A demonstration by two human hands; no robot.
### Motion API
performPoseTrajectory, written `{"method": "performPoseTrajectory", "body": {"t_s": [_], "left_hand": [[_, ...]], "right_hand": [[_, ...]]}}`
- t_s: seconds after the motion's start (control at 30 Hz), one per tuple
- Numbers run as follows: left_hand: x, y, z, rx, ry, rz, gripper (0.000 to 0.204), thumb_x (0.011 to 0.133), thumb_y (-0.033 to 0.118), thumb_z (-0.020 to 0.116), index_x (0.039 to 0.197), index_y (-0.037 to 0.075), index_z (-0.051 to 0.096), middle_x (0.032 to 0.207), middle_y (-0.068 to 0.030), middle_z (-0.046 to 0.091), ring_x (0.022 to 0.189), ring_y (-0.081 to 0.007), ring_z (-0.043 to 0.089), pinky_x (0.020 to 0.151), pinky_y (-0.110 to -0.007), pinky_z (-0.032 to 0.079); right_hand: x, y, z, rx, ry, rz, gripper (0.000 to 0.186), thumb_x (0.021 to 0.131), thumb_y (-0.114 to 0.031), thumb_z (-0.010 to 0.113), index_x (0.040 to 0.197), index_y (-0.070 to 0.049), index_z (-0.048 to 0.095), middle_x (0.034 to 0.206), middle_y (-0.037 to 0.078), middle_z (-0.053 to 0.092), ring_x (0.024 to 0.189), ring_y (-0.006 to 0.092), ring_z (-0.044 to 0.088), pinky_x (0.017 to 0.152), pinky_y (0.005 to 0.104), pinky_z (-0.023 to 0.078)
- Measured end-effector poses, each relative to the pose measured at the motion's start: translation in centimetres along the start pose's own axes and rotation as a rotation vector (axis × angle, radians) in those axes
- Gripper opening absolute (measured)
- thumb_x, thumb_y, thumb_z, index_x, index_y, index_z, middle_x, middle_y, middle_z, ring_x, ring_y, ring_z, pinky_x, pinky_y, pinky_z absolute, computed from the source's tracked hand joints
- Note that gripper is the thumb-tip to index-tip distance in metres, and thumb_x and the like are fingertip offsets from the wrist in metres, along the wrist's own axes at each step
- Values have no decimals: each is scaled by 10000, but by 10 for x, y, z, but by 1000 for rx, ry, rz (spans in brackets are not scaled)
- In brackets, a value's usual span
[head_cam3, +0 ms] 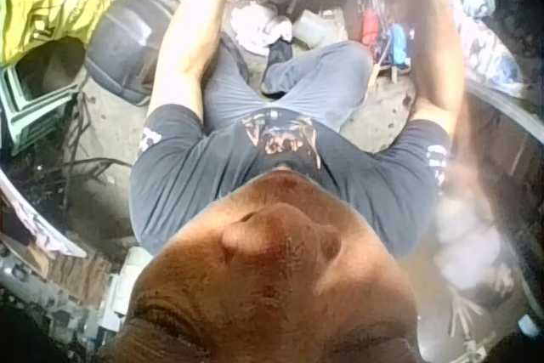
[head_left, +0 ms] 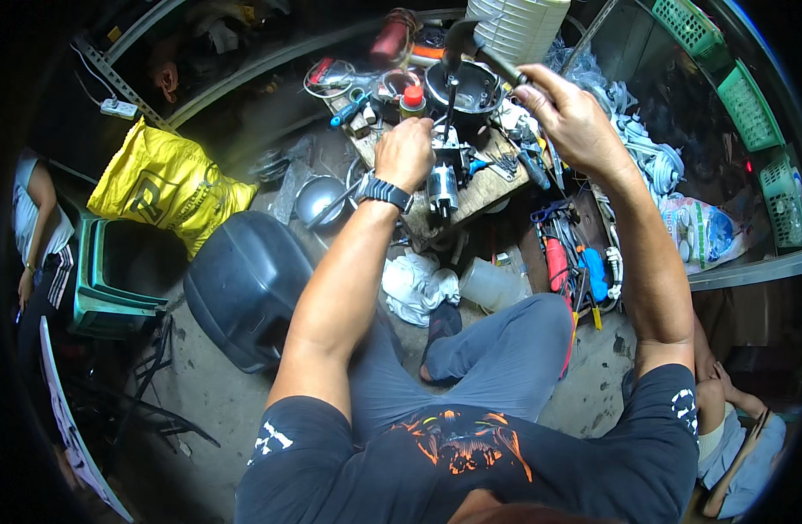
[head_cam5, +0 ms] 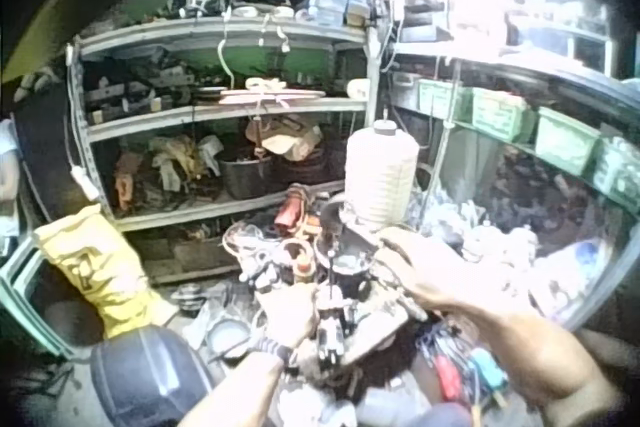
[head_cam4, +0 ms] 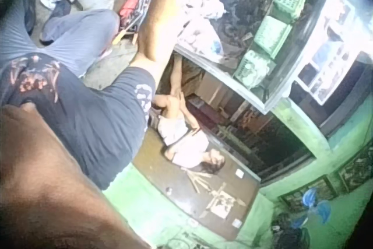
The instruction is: The person repairs a starter motor on a workbench by using a hammer and a punch to tap parts into place, applying spray from a can, and turning the assembly over to work on different sides.
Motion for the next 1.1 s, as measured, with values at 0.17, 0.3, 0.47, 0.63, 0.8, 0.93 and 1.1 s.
{"method": "performPoseTrajectory", "body": {"t_s": [0.17,0.3,0.47,0.63,0.8,0.93,1.1], "left_hand": [[6,-8,-1,-14,23,14,186,894,88,548,992,46,701,1005,-187,723,967,-404,697,827,-521,563],[6,-8,-2,-14,29,21,208,928,146,566,1038,52,716,1033,-183,725,981,-390,692,842,-515,552],[6,-8,0,-33,21,42,224,950,178,578,1068,53,721,1062,-185,727,991,-388,690,855,-512,549],[7,-1,-4,-19,14,30,195,898,86,548,1002,36,705,1019,-185,725,988,-387,694,856,-505,553],[9,-2,-2,-45,-8,27,173,907,92,559,985,25,699,1020,-203,728,1009,-390,694,869,-509,547],[8,-5,-5,-22,-4,17,179,900,94,549,970,23,698,1003,-205,728,1002,-391,694,866,-509,546],[12,-2,0,-10,-7,31,171,900,98,546,955,38,696,984,-198,726,986,-394,695,853,-515,546]], "right_hand": [[1,-10,-18,69,89,-42,355,1057,-319,577,1291,-53,598,984,222,722,944,383,726,793,444,544],[2,-3,-14,58,63,-10,365,1057,-329,577,1282,-44,609,980,211,719,925,359,727,788,443,542],[3,2,-9,68,92,-57,381,1057,-331,576,1304,-42,609,998,213,724,944,369,726,800,440,543],[6,-6,-22,76,142,-72,383,1058,-321,579,1315,-39,609,1020,206,732,966,357,730,816,433,545],[8,-15,-50,443,210,-60,299,1092,-220,572,1343,-63,612,791,-84,513,647,0,403,540,180,319],[0,-54,-78,285,447,-176,261,1087,-211,562,1272,-33,611,744,-39,521,620,40,463,546,223,400],[-3,-15,-3,60,194,-225,305,1058,-272,594,1275,-57,612,992,200,711,932,344,707,803,433,546]]}}
Point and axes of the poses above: each hand's wrist, its own x-axis towards the middle knuckle, its own z-axis out of the palm, y = z × x, the point moved 9 cm from there along x, towards the middle knuckle
